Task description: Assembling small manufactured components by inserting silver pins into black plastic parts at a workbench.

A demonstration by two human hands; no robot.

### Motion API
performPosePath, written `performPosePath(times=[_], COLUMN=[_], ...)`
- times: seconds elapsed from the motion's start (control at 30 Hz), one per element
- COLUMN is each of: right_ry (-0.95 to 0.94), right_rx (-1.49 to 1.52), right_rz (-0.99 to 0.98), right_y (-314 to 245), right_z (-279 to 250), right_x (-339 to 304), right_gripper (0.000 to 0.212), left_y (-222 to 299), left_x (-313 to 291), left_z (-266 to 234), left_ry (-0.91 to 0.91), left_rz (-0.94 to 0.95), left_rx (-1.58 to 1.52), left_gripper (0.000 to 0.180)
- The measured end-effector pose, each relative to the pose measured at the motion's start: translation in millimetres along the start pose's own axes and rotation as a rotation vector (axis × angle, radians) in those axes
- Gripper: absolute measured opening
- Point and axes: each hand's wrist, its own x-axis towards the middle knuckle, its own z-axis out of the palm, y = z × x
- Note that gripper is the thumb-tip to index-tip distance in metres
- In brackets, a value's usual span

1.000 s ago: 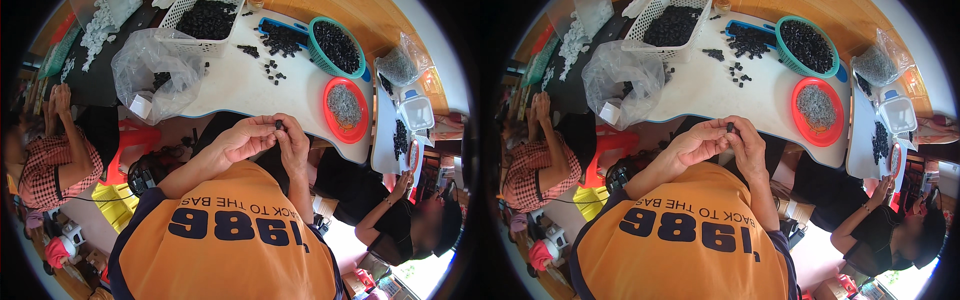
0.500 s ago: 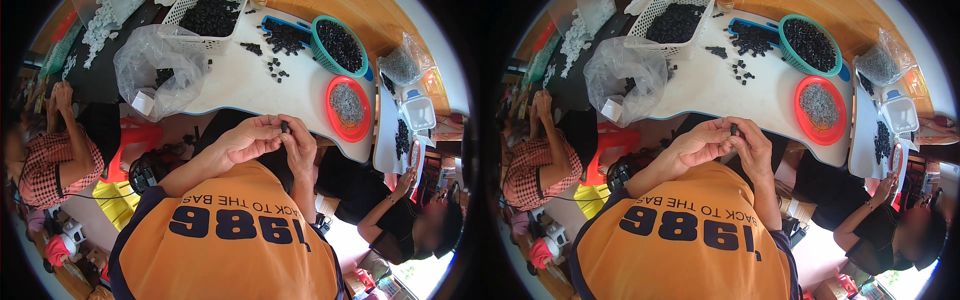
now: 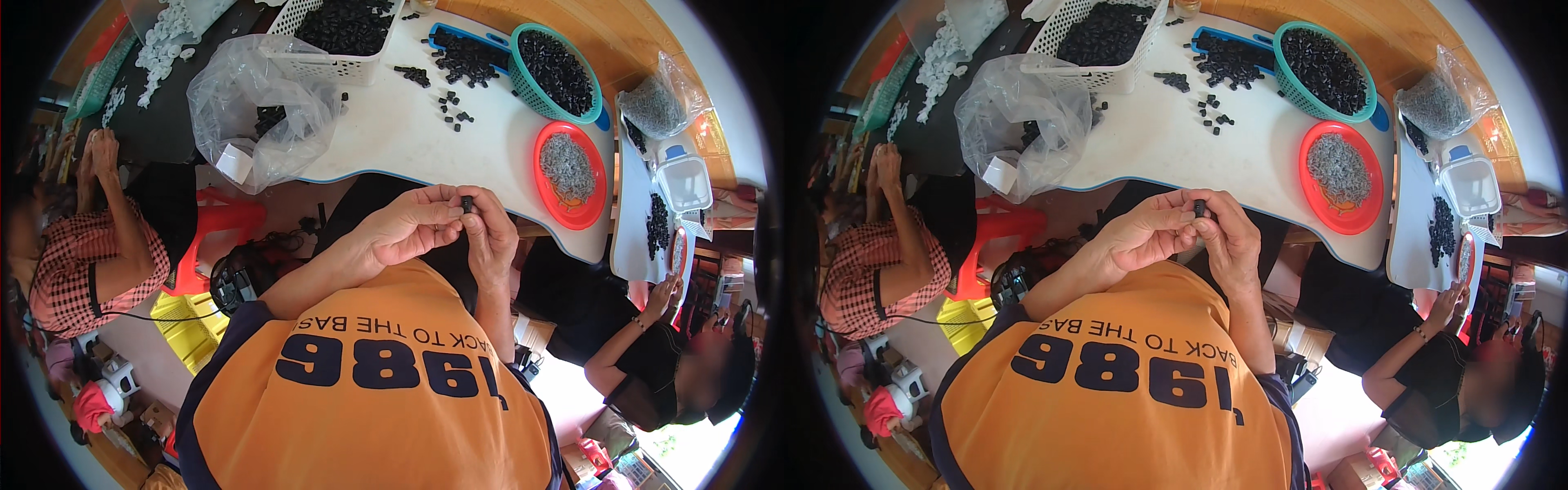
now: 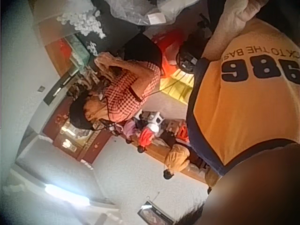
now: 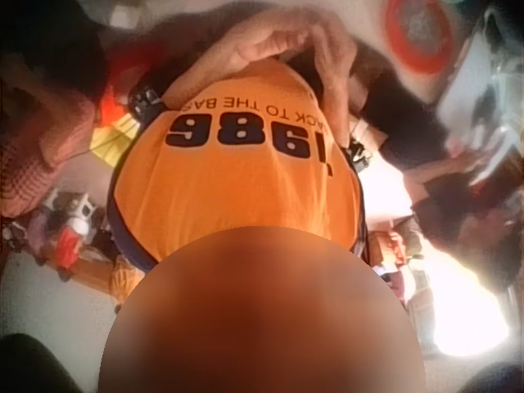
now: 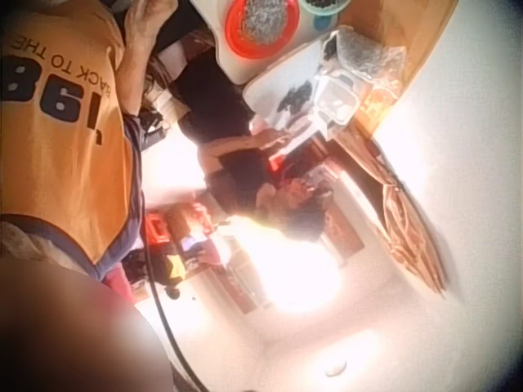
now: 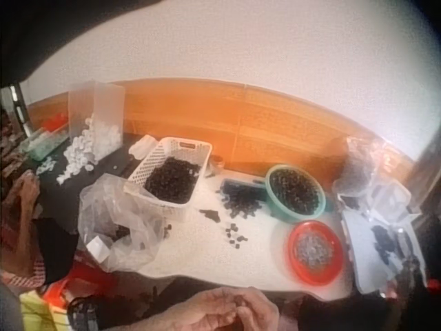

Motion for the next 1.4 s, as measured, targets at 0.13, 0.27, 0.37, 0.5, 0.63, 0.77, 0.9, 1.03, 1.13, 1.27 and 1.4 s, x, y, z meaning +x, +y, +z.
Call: performPosePath(times=[0.13, 0.27, 0.37, 0.5, 0.63, 0.77, 0.9, 1.03, 1.13, 1.27, 1.4], right_ry=[-0.044, -0.024, -0.023, -0.015, 0.016, 0.197, 0.203, 0.233, 0.267, 0.361, 0.528], right_rx=[-0.004, -0.072, -0.132, -0.158, -0.133, 0.16, -0.175, -0.222, -0.205, -0.175, -0.215], right_rz=[0.042, 0.009, 0.043, 0.024, -0.006, 0.167, 0.443, 0.336, 0.312, 0.287, 0.326], right_y=[5, 11, 13, 15, 25, 53, 90, 108, 106, 97, 81], right_z=[1, 5, 5, 7, 4, -8, -29, -30, -33, -45, -76], right_x=[0, -1, -1, -2, 1, 8, 26, 34, 27, 7, -12], right_gripper=[0.026, 0.025, 0.026, 0.028, 0.039, 0.049, 0.033, 0.025, 0.023, 0.021, 0.02], left_y=[0, -5, -6, -2, 5, 28, 98, 162, 130, 72, 53], left_x=[1, 4, 7, 7, 6, 11, 30, 53, 72, 105, 133], left_z=[-2, -9, -13, -10, -12, -22, -8, 14, -2, -45, -67], left_ry=[-0.005, 0.043, 0.066, 0.03, 0.117, 0.207, 0.224, 0.246, 0.401, 0.59, 0.63], left_rz=[0.017, 0.016, 0.035, 0.027, 0.046, 0.168, 0.398, 0.8, 0.596, 0.418, 0.742], left_rx=[-0.048, -0.094, -0.096, -0.086, -0.06, -0.015, -0.077, -0.121, 0.279, 1.32, 1.798], left_gripper=[0.022, 0.018, 0.019, 0.02, 0.022, 0.021, 0.02, 0.024, 0.028, 0.021, 0.02])
